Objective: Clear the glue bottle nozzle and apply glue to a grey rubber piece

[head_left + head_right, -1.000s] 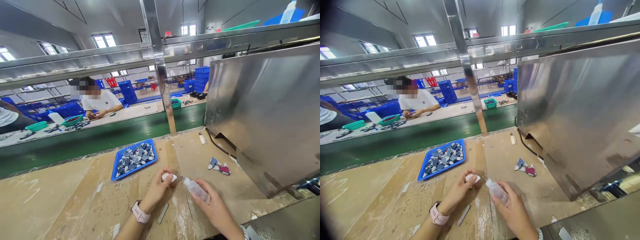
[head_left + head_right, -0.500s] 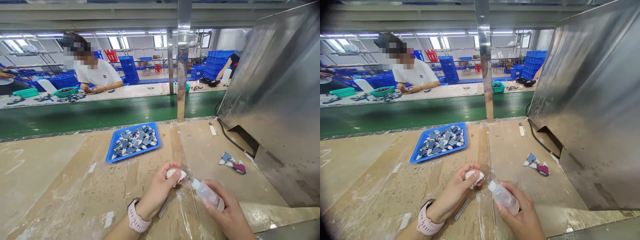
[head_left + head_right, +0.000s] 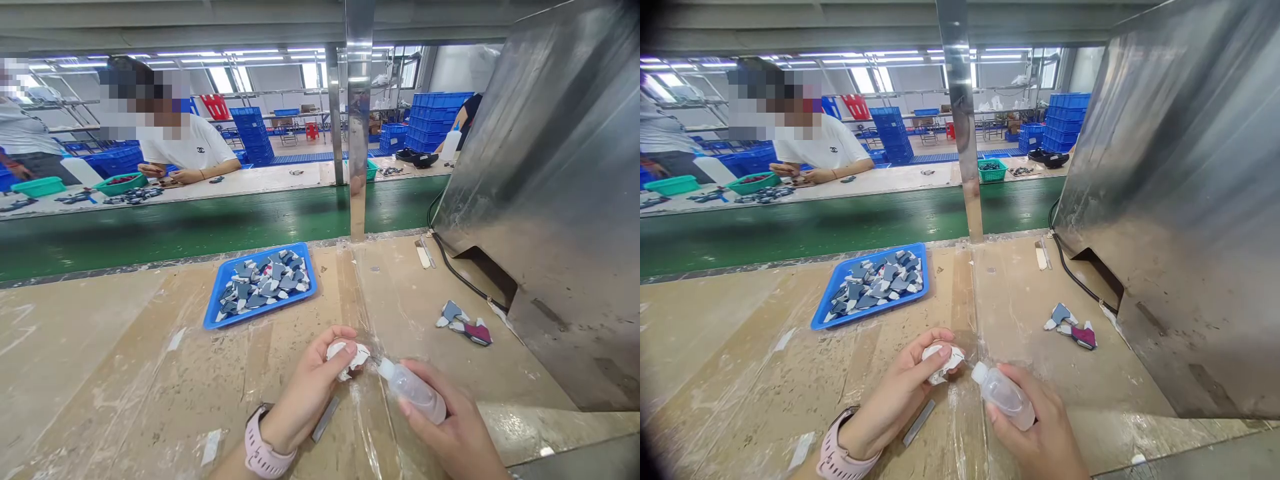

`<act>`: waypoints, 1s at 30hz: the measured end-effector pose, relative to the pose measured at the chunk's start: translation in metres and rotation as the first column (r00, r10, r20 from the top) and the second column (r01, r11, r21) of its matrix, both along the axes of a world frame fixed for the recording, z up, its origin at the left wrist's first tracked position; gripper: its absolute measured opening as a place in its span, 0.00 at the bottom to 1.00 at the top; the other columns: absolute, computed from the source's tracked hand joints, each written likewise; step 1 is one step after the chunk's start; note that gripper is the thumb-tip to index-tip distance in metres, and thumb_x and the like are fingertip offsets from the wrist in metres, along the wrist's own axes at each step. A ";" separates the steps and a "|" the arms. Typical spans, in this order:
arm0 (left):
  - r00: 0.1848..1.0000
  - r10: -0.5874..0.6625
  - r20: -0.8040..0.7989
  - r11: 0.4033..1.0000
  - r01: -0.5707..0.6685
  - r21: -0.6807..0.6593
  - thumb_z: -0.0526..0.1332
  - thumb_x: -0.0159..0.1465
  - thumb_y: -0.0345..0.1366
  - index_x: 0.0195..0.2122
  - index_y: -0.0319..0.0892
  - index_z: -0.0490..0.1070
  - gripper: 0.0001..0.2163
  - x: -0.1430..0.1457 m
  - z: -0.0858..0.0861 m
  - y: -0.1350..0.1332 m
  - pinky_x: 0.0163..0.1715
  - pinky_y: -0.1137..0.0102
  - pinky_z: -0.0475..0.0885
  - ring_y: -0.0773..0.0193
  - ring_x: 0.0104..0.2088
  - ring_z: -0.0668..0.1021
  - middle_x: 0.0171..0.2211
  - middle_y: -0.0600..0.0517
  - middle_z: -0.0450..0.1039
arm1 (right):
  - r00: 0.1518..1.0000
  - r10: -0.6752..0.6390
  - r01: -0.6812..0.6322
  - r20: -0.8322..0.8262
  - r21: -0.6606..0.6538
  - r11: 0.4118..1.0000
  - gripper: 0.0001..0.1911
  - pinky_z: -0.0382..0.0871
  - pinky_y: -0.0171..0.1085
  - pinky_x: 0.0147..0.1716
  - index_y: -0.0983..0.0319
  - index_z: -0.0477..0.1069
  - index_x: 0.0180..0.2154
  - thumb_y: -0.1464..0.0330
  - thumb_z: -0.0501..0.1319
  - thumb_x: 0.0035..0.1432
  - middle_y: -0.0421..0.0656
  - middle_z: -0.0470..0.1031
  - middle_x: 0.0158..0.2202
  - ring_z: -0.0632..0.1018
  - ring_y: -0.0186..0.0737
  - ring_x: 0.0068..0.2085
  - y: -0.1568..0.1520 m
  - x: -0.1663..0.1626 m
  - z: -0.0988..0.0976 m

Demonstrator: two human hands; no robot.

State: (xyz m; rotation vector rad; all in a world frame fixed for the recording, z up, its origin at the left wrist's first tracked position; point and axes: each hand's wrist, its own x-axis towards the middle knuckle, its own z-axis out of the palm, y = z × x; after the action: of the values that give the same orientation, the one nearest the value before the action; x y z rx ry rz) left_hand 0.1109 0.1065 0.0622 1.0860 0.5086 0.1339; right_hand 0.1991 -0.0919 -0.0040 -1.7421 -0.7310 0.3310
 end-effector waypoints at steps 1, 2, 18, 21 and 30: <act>1.000 0.002 -0.001 1.000 -0.002 -0.003 0.73 0.58 0.46 0.45 0.41 0.68 0.21 -0.001 0.000 0.000 0.38 0.71 0.68 0.66 0.33 0.74 0.33 0.53 0.76 | 1.000 -0.009 0.009 0.005 -0.003 1.000 0.15 0.72 0.35 0.42 0.55 0.74 0.49 0.64 0.65 0.60 0.41 0.80 0.45 0.80 0.44 0.44 0.000 0.000 0.000; 1.000 0.003 0.000 1.000 -0.003 -0.005 0.73 0.58 0.46 0.45 0.41 0.68 0.21 -0.001 -0.001 0.000 0.38 0.71 0.68 0.66 0.33 0.74 0.33 0.53 0.76 | 1.000 -0.018 0.019 0.009 -0.006 1.000 0.15 0.72 0.35 0.42 0.55 0.74 0.49 0.64 0.65 0.59 0.40 0.80 0.45 0.80 0.43 0.44 0.000 -0.001 0.000; 1.000 0.011 0.028 0.999 -0.010 -0.037 0.74 0.57 0.43 0.43 0.40 0.69 0.20 -0.001 0.000 0.004 0.36 0.72 0.69 0.68 0.32 0.75 0.32 0.52 0.77 | 0.993 -0.032 0.034 0.111 -0.014 0.999 0.15 0.74 0.31 0.43 0.55 0.74 0.49 0.64 0.65 0.59 0.39 0.82 0.45 0.82 0.41 0.44 -0.003 0.006 -0.009; 1.000 0.010 0.023 0.999 -0.009 -0.039 0.74 0.57 0.44 0.43 0.41 0.69 0.20 -0.002 0.001 0.005 0.36 0.72 0.69 0.67 0.31 0.75 0.32 0.52 0.77 | 0.995 -0.082 0.082 0.048 -0.003 0.997 0.15 0.74 0.34 0.43 0.55 0.75 0.47 0.63 0.65 0.58 0.40 0.82 0.44 0.81 0.43 0.44 -0.001 0.001 -0.005; 0.999 0.033 0.014 0.999 -0.033 0.002 0.74 0.57 0.45 0.42 0.41 0.69 0.20 -0.003 0.001 0.005 0.36 0.73 0.67 0.68 0.32 0.74 0.31 0.53 0.76 | 0.987 -0.129 0.136 -0.092 0.069 0.988 0.18 0.71 0.34 0.45 0.55 0.74 0.49 0.59 0.66 0.58 0.41 0.79 0.48 0.78 0.44 0.48 -0.005 -0.006 -0.004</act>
State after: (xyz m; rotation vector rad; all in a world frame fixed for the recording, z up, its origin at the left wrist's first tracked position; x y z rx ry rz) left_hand 0.1075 0.1114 0.0637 1.0784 0.5140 0.1705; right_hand 0.1931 -0.0967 -0.0076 -1.6852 -0.5548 0.2836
